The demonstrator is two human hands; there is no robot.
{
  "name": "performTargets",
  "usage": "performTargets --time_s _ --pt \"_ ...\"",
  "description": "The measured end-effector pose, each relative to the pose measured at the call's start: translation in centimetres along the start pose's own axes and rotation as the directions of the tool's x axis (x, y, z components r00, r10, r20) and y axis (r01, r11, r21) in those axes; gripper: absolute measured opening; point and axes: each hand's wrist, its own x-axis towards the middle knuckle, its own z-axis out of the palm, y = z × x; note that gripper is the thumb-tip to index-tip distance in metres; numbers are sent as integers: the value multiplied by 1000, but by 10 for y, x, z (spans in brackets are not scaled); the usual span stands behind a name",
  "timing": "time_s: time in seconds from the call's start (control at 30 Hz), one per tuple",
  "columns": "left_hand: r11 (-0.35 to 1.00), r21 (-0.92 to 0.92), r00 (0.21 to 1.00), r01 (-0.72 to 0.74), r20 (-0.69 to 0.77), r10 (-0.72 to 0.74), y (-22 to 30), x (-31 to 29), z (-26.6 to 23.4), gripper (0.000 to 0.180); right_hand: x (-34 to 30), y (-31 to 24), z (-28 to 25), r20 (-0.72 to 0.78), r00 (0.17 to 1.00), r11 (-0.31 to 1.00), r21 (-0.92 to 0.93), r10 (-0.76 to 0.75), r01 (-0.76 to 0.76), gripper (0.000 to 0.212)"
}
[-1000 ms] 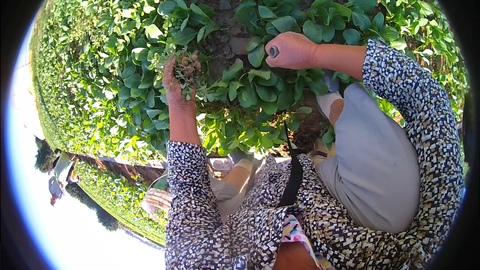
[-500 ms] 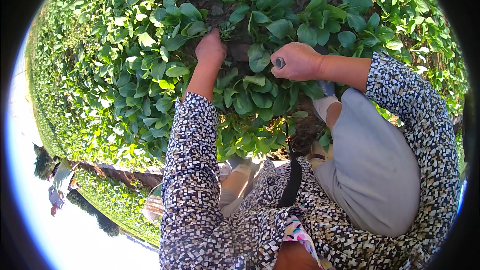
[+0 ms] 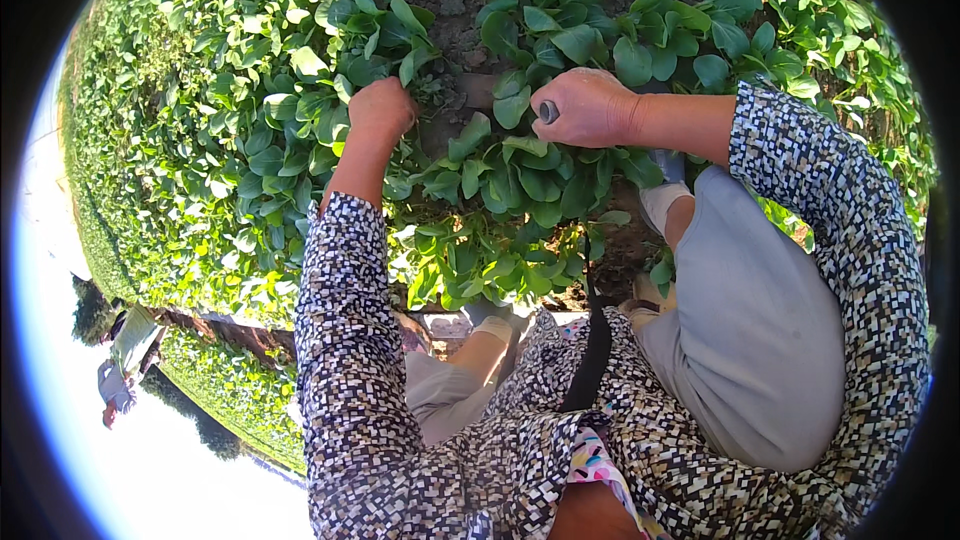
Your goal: The person uses a trowel to dig into the soil around green leafy plants in a field, pulls out weeds by hand, and places them into a bucket.
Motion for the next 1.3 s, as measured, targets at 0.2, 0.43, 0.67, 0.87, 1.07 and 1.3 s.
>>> performTargets --time_s 0.2,0.43,0.67,0.87,1.07,1.3 --pt "980 41 980 -197 -1 197 24 -9 -4 41 3 4 0 -2 1000 1000 -9 6 -6 25" --pt "964 128 970 -233 -37 240 12 5 37 21 4 -1 -2 9 1000 1000 1 14 -14 26" --pt "710 -697 990 96 141 4 -14 36 -1 33 -8 10 -6 -24 995 992 77 97 -95 29" --pt "949 -49 942 -311 119 315 -39 59 36 30 -5 9 -2 1 998 996 56 63 -63 29" --pt "970 161 983 -183 55 176 9 22 31 26 -9 14 1 -23 999 999 30 24 -23 27" --pt "989 31 984 -147 106 143 -1 34 27 32 -7 10 -1 -14 1000 1000 12 24 -24 26"
